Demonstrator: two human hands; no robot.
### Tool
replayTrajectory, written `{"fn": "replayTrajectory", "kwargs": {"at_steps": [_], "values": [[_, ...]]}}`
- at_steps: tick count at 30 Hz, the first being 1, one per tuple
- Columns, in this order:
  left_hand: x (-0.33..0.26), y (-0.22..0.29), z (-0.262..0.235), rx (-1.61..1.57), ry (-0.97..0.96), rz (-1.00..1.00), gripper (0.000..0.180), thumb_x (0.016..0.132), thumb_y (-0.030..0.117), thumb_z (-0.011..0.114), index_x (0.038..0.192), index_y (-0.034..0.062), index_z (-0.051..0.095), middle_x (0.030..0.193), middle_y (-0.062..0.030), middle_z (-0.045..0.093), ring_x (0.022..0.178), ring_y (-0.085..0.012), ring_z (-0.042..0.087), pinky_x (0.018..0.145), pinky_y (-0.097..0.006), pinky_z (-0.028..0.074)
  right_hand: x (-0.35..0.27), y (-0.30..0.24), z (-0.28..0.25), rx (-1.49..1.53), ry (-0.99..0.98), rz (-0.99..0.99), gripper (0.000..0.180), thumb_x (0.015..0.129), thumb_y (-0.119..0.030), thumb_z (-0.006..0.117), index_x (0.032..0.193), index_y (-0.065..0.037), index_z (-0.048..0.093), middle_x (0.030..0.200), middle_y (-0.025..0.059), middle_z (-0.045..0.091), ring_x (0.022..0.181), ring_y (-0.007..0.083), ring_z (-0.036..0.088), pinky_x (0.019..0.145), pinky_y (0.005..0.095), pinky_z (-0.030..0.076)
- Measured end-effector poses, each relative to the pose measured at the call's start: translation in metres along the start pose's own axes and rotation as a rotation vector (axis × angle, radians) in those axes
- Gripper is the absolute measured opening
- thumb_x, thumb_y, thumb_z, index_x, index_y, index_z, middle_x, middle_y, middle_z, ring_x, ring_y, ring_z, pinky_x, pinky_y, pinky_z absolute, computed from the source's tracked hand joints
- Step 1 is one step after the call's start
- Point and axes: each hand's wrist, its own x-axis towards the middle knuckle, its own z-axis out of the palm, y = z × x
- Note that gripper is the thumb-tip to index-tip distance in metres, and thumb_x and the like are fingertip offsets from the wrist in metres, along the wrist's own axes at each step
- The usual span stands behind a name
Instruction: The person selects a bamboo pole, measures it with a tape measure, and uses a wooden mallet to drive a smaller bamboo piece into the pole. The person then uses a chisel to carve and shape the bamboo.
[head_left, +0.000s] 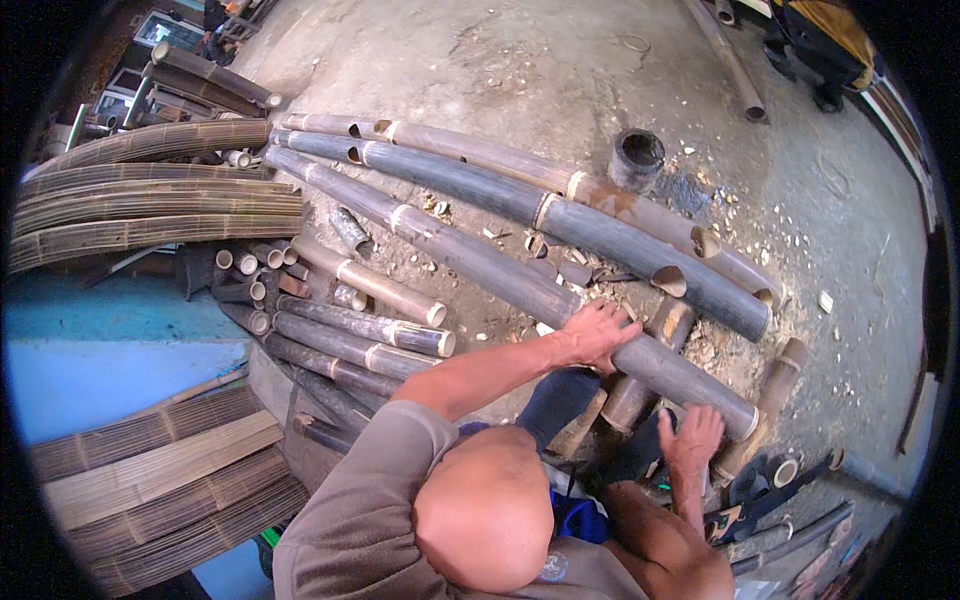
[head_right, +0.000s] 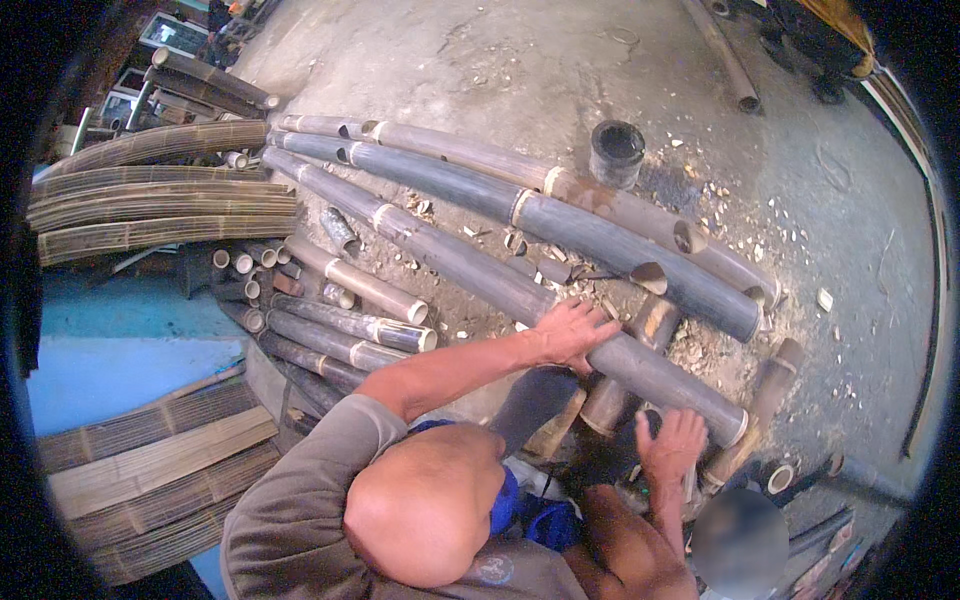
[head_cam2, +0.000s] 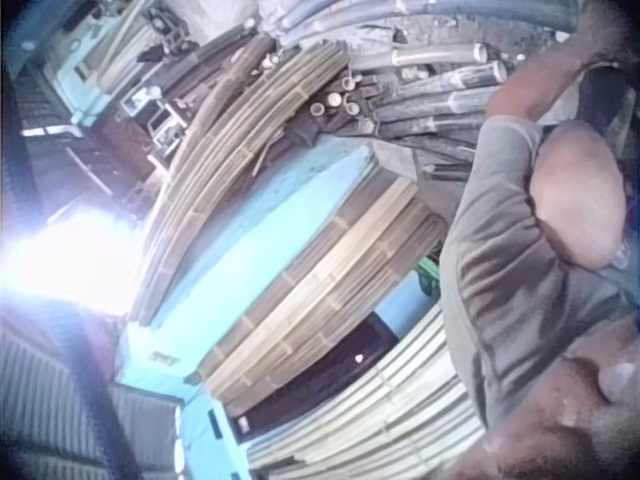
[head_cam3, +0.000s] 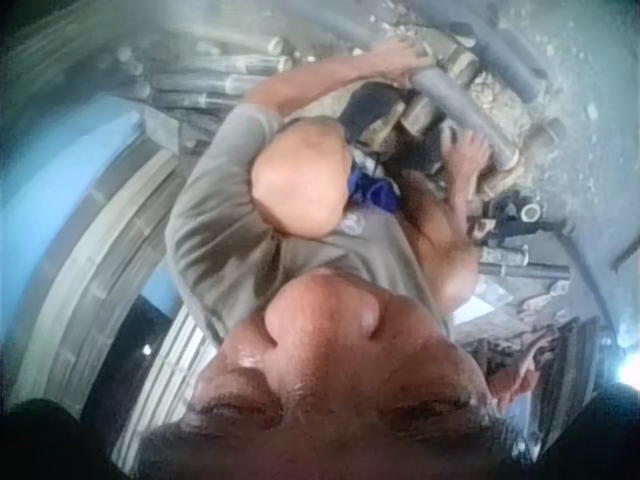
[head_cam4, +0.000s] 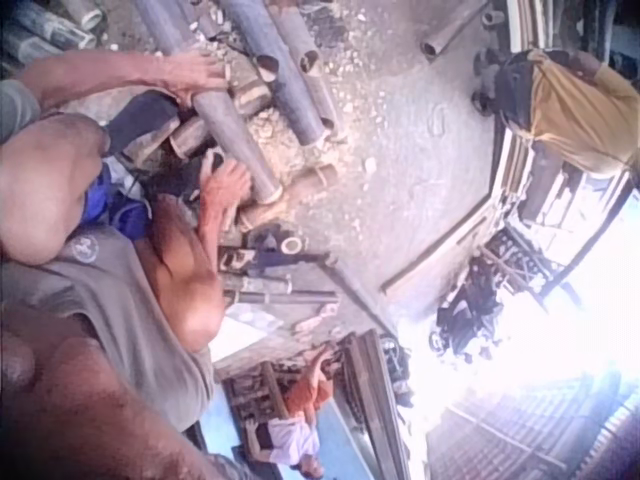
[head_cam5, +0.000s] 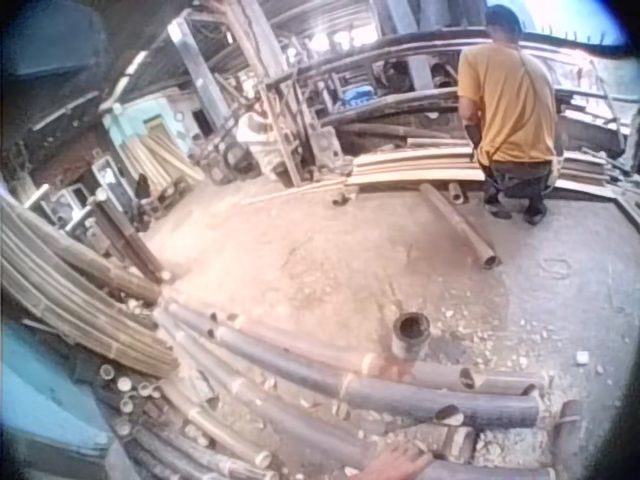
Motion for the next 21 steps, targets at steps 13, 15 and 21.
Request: {"fn": "replayTrajectory", "kwargs": {"at_steps": [13, 15, 21], "values": [[0.034, 0.005, -0.033, -0.061, -0.063, -0.067, 0.091, 0.059, 0.044, 0.094, 0.138, 0.015, 0.059, 0.12, -0.0174, 0.068, 0.116, -0.0389, 0.065, 0.099, -0.052, 0.051, 0.031, -0.04, 0.058, 0.357, -0.598, 0.51, 0.09, 0.081, -0.08, 0.066, 0.118, 0.001, 0.072, 0.094, 0.0249, 0.078, 0.093, 0.0409, 0.077, 0.085, 0.0525, 0.059], [0.033, 0.006, -0.033, -0.067, -0.094, -0.083, 0.094, 0.059, 0.044, 0.094, 0.141, 0.0163, 0.058, 0.126, -0.0168, 0.067, 0.12, -0.0385, 0.064, 0.101, -0.052, 0.05, 0.031, -0.039, 0.055, 0.427, -0.591, 0.544, 0.091, 0.08, -0.077, 0.068, 0.123, 0.003, 0.07, 0.098, 0.0261, 0.077, 0.096, 0.0417, 0.076, 0.088, 0.0524, 0.059], [0.013, 0.008, -0.027, -0.065, -0.094, -0.076, 0.092, 0.057, 0.043, 0.095, 0.138, 0.0157, 0.06, 0.119, -0.0166, 0.069, 0.117, -0.0381, 0.066, 0.1, -0.052, 0.05, 0.016, -0.044, 0.055, 0.464, -0.463, 0.644, 0.092, 0.076, -0.073, 0.073, 0.125, 0.004, 0.07, 0.103, 0.0292, 0.076, 0.1, 0.0448, 0.075, 0.092, 0.0529, 0.058]]}}
